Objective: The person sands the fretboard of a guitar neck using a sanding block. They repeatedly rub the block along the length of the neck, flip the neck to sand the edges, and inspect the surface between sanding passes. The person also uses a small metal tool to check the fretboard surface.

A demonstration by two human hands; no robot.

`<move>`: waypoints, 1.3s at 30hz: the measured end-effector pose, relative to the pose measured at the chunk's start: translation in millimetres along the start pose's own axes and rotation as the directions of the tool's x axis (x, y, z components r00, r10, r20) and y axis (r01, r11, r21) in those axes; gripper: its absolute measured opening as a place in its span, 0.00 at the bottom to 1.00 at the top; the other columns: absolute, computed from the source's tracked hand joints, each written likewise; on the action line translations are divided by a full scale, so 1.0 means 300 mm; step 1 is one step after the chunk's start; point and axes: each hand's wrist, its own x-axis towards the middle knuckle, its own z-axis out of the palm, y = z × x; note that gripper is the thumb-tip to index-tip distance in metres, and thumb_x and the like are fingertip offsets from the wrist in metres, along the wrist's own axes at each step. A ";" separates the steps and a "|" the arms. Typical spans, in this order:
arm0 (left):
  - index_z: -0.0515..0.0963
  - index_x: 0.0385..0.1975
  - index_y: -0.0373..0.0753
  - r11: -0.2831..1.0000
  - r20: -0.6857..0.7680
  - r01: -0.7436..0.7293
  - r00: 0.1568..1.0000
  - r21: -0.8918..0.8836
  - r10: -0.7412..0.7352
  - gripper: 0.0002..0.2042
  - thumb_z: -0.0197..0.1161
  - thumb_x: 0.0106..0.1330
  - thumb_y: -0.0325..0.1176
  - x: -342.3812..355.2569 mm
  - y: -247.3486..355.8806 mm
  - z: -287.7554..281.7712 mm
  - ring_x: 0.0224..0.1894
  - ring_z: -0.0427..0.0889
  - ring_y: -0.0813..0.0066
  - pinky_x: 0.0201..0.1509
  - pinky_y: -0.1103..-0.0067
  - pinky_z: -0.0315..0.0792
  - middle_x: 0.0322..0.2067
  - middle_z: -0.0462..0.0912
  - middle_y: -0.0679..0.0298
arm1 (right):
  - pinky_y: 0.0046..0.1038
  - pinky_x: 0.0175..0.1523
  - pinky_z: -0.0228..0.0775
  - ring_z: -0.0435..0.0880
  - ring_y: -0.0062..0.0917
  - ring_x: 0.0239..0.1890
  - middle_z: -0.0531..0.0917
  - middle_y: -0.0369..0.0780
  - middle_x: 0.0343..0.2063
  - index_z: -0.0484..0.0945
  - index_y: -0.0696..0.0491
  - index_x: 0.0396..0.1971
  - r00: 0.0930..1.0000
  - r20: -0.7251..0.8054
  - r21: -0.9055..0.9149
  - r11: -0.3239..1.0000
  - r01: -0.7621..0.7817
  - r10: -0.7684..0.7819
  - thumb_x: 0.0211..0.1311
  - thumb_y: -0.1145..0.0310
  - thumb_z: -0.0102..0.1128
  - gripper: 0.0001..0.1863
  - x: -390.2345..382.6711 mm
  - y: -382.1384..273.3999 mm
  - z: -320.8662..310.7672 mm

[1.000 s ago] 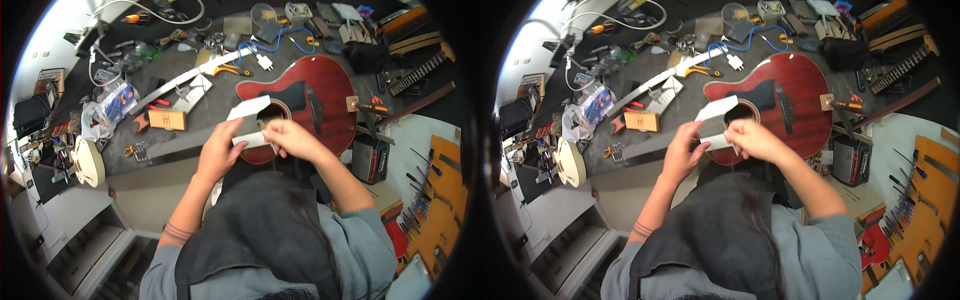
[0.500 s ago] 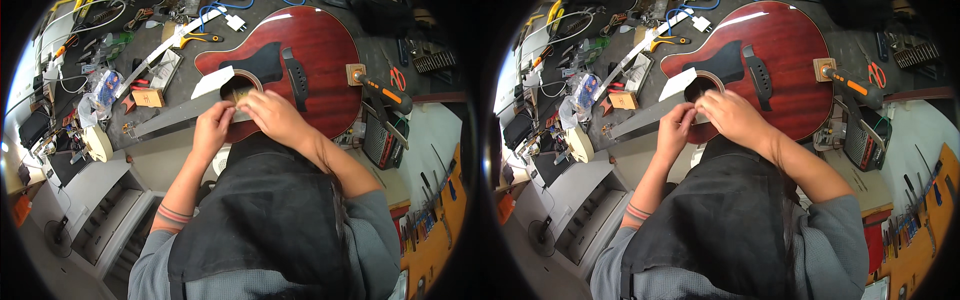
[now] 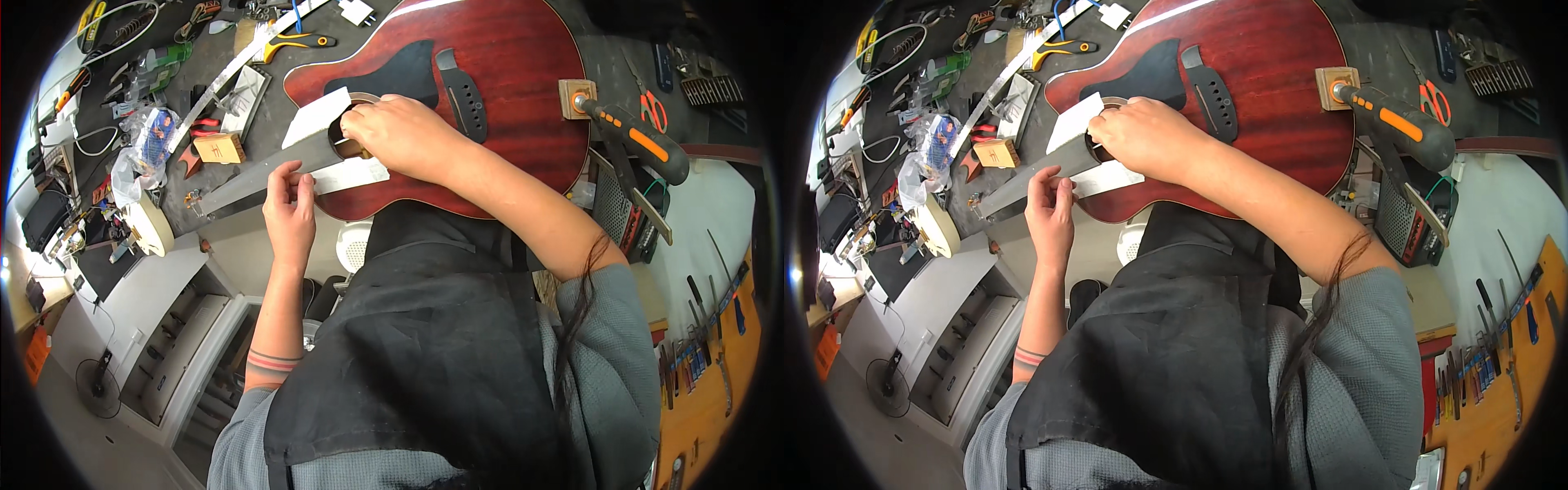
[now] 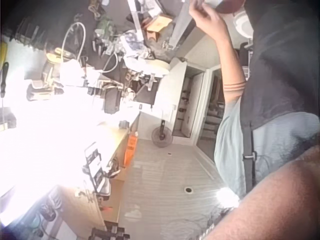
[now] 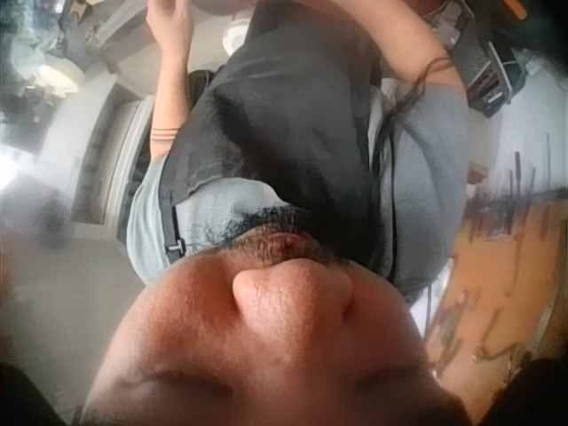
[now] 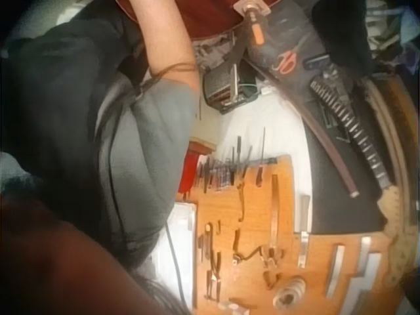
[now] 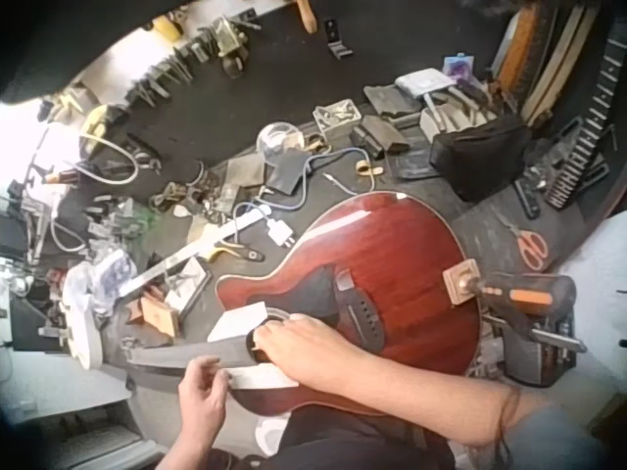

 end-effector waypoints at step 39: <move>0.67 0.77 0.35 0.787 0.186 0.392 0.920 -0.476 -0.346 0.22 0.55 0.93 0.39 -0.128 -0.238 0.058 0.56 0.87 0.71 0.58 0.70 0.89 0.56 0.84 0.57 | 0.53 0.51 0.80 0.91 0.54 0.42 0.91 0.53 0.38 0.80 0.58 0.49 0.933 0.220 0.249 0.908 -0.337 0.286 0.89 0.62 0.55 0.13 0.128 -0.006 -0.037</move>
